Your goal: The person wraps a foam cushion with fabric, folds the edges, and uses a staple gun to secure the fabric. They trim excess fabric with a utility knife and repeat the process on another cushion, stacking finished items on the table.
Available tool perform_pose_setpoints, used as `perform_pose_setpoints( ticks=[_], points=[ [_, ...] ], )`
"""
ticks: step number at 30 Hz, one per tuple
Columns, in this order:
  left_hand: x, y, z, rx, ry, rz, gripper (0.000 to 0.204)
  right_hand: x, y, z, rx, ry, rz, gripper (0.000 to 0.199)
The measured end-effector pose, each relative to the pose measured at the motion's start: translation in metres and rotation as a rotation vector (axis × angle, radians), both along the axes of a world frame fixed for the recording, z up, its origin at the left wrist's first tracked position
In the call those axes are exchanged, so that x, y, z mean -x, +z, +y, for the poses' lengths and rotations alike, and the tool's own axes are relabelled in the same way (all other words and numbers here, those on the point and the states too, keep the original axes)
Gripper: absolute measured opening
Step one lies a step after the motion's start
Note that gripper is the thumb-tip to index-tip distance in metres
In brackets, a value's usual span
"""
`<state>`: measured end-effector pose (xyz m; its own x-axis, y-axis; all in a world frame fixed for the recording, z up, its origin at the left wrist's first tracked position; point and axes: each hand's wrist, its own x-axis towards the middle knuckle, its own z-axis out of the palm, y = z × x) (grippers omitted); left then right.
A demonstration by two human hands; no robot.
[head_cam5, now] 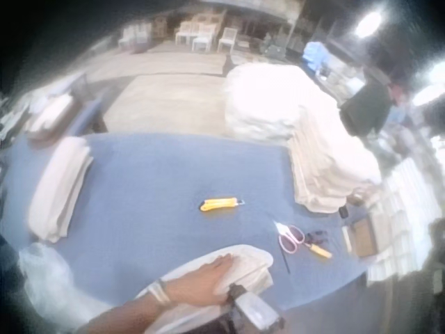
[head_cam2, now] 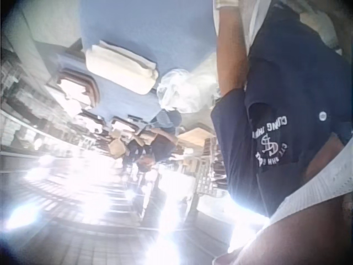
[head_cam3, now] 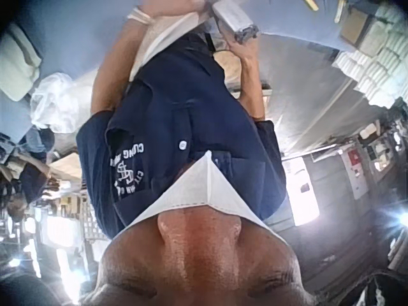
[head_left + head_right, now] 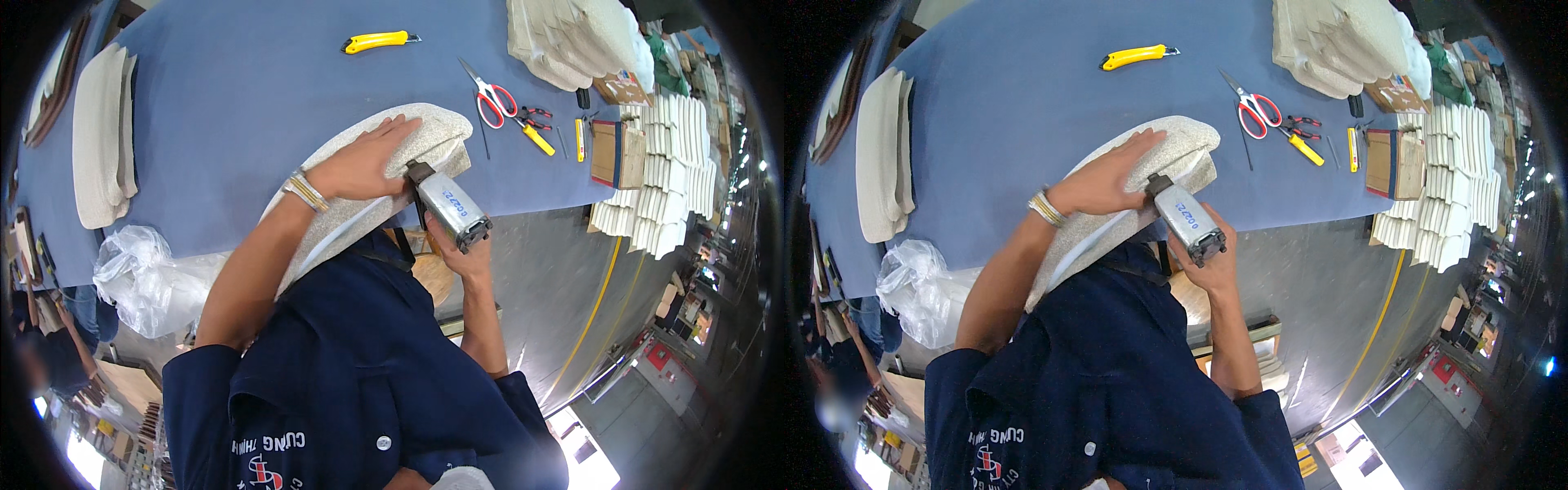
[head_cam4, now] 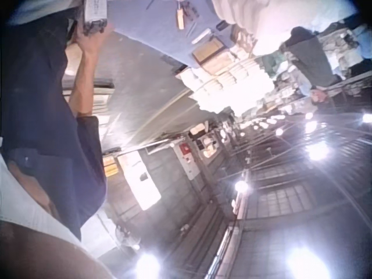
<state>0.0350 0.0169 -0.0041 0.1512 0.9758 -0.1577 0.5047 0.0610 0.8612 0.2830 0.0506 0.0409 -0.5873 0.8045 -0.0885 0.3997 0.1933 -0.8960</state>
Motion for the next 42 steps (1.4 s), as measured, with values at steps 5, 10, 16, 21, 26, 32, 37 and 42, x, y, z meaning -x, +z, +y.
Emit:
perform_pose_setpoints(
  ticks=[5, 10, 16, 21, 26, 32, 37, 42],
  points=[
    [0.033, -0.035, -0.003, 0.320, 0.162, -0.277, 0.076, 0.002, -0.009, -0.004, 0.060, -0.052, -0.062, 0.025],
    [0.024, -0.022, -0.016, 0.332, 0.096, -0.129, 0.070, -0.001, -0.025, 0.002, 0.127, -0.114, -0.144, 0.035],
    [0.001, 0.021, -0.044, 0.160, 0.132, 0.164, 0.080, 0.014, -0.015, 0.008, 0.060, -0.048, 0.008, 0.039],
    [-0.009, 0.029, -0.043, 0.220, 0.211, 0.284, 0.084, 0.013, -0.012, 0.004, -0.039, -0.021, -0.046, 0.038],
    [-0.011, 0.029, -0.044, 0.207, 0.230, 0.326, 0.085, 0.018, 0.006, 0.006, -0.011, 0.026, -0.041, 0.034],
    [-0.020, 0.029, -0.044, 0.166, 0.275, 0.381, 0.086, 0.024, 0.016, 0.017, 0.092, 0.070, -0.089, 0.033],
    [-0.022, 0.026, -0.040, 0.139, 0.289, 0.414, 0.083, 0.027, 0.010, 0.011, 0.066, 0.005, -0.060, 0.035],
    [-0.020, 0.029, -0.043, 0.166, 0.294, 0.393, 0.085, 0.018, 0.005, 0.004, 0.077, 0.040, -0.090, 0.035]
  ],
)
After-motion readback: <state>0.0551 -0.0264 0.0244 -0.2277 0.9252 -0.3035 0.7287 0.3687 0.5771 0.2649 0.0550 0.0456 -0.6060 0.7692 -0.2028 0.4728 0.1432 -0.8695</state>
